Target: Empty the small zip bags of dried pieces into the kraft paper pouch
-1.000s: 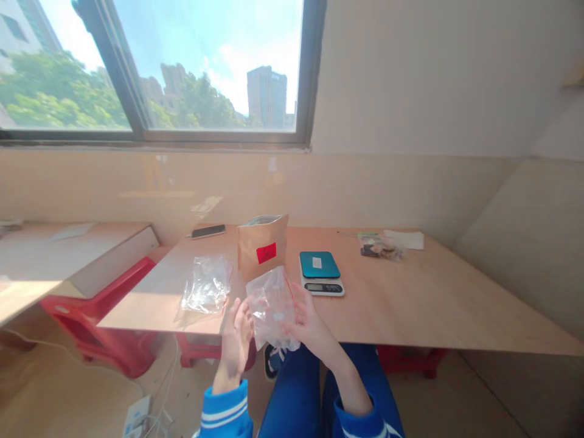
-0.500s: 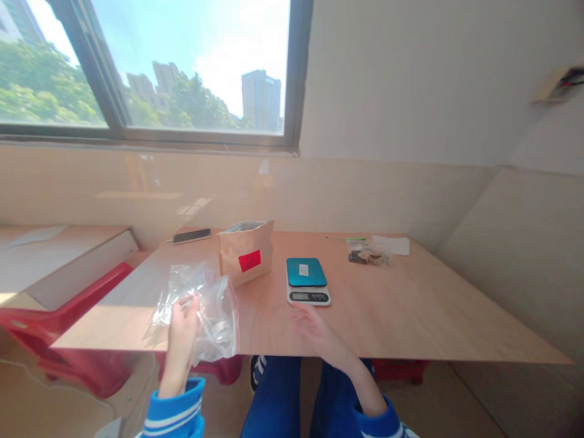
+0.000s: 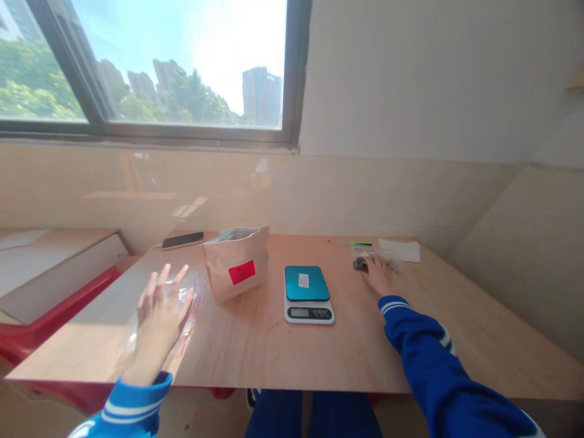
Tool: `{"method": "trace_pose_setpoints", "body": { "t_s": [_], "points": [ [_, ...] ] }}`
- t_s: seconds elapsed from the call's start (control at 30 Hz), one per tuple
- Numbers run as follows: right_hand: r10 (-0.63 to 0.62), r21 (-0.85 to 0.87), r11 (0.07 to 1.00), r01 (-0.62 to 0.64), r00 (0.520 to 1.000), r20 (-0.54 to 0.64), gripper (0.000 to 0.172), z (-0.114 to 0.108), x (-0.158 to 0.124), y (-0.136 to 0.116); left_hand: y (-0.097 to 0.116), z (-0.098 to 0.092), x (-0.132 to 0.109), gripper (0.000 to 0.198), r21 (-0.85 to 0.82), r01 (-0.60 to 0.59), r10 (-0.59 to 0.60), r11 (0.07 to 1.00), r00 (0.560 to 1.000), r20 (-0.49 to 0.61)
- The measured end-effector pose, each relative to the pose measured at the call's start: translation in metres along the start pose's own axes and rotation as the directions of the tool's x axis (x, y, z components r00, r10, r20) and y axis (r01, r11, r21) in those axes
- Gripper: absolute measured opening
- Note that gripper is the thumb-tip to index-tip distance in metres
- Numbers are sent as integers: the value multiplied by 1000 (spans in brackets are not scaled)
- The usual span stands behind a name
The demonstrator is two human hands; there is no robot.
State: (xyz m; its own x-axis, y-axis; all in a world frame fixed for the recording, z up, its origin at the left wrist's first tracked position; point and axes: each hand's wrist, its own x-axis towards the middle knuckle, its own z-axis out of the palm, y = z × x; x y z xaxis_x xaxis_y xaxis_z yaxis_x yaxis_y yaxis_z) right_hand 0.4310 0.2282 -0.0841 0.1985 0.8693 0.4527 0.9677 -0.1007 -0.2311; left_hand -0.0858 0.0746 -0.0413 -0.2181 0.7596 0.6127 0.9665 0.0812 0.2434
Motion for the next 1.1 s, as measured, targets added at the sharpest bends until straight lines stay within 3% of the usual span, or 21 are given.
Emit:
{"method": "trace_pose_setpoints", "body": {
  "t_s": [0.07,0.1,0.2,0.3,0.37,0.43,0.5,0.57,0.6,0.67,0.73,0.8,0.87,0.93,1.03,1.1],
  "points": [
    [1,19,1000,-1,1000,-1,28,-2,-1,6,-17,24,-18,42,5,32,-32,999,981,192],
    [2,38,999,-2,1000,-2,24,-4,0,9,-26,34,-26,37,-11,-20,23,1000,948,318],
    [5,74,997,-5,1000,2,13,-15,1,17,-42,49,-35,37,-27,-31,38,999,932,360],
    [33,97,995,-31,999,-25,10,-34,0,22,-29,34,-19,46,-48,80,-63,996,958,279],
    [87,170,983,-71,993,-86,17,-51,-3,20,-10,14,-4,59,-19,226,-221,974,965,144],
    [171,303,946,-115,971,-166,23,-72,-12,12,9,-5,8,59,-67,235,-235,970,972,12],
    [284,517,847,-124,928,-242,27,-94,-29,-3,30,-18,11,53,-227,223,-238,948,970,-41],
    [401,761,645,-76,881,-252,33,-114,-56,-28,55,-26,2,46,-474,231,-252,850,967,18],
    [439,856,514,-54,874,-208,36,-122,-73,-43,70,-29,-5,43,-593,266,-272,760,959,82],
    [466,963,253,-93,884,-37,38,-131,-111,-75,103,-32,-24,39,-785,355,-162,508,934,317],
    [378,978,41,-203,909,172,35,-134,-150,-107,136,-35,-45,34,-845,447,-54,295,890,452],
    [317,946,-99,-309,891,324,37,-131,-181,-131,160,-39,-63,34,-844,522,53,126,846,531],
    [255,900,-160,-405,864,434,41,-126,-202,-147,172,-44,-77,32,-802,595,168,44,787,593],
    [180,860,-156,-485,843,508,46,-123,-212,-154,174,-48,-88,29,-776,631,236,24,750,618],
    [76,837,-76,-542,834,547,53,-120,-214,-157,170,-53,-99,24,-775,632,240,14,750,616],
    [57,855,-11,-518,854,518,55,-119,-214,-160,168,-54,-103,24,-765,644,258,16,736,625]
  ]
}}
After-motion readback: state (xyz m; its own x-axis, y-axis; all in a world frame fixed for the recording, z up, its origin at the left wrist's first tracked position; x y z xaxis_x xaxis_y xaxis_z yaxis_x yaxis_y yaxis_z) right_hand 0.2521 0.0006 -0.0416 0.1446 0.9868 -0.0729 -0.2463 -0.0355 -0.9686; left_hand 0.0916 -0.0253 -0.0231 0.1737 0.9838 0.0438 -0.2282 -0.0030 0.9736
